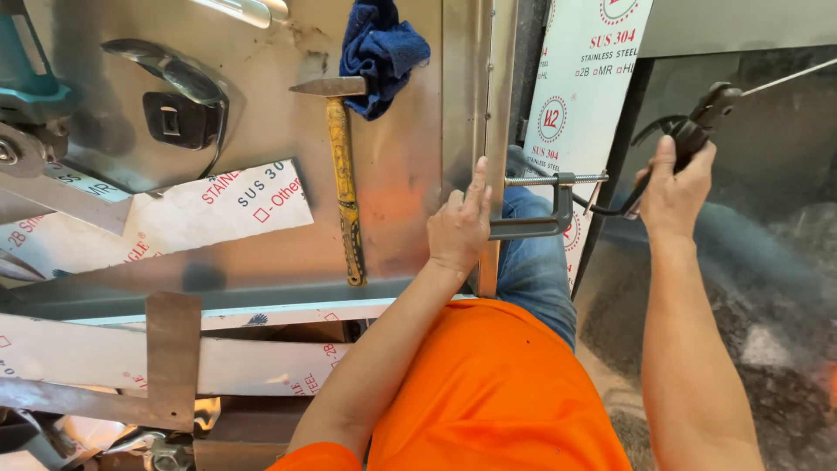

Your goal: The person clamps a stainless steel sheet to the workbench edge with a C-clamp, tightens the clamp, and uses a welding torch with locking pliers to make tack welds along the sheet edge, occasionally wiping the area with a blue cloth and repositioning the clamp.

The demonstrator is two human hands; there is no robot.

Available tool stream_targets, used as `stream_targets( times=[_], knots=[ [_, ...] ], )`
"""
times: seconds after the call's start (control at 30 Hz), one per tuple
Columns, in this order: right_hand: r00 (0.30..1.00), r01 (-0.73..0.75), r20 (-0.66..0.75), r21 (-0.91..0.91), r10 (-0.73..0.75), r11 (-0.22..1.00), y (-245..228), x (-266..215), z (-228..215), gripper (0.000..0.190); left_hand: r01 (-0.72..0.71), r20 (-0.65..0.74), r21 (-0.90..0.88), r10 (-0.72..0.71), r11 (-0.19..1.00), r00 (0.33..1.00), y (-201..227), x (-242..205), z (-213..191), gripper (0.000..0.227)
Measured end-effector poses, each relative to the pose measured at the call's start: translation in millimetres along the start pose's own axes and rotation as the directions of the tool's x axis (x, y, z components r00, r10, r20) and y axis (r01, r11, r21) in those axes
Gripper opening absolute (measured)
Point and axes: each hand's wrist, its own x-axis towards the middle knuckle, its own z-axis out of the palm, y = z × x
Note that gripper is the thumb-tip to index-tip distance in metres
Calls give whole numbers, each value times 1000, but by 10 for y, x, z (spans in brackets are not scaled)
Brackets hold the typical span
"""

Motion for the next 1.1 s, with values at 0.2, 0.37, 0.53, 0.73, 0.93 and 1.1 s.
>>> stream_targets(
  times=[0.2,0.37,0.53,0.73,0.93,1.1],
  knots=[
    [984,68,177,-212,-30,975,-987,-614,-219,46,59,193,22,-62,998,979,61,75,-205,54],
    [923,63,375,-373,88,926,-1471,-1361,-324,65,4,44,-269,8,963,999,224,-156,-818,41],
    [807,22,540,-429,237,903,-1898,-1702,-163,55,442,518,-755,28,484,855,221,-492,-1462,32],
    [746,57,619,-427,246,902,-2168,-1807,93,40,724,725,-688,73,39,685,178,-726,-1519,34],
    [721,46,594,-554,356,831,-2262,-1880,226,38,693,689,-720,78,-35,720,113,-826,-1514,32],
    [701,33,568,-630,432,776,-2340,-1869,327,41,696,695,-717,28,-48,718,88,-833,-1521,31]
  ],
)
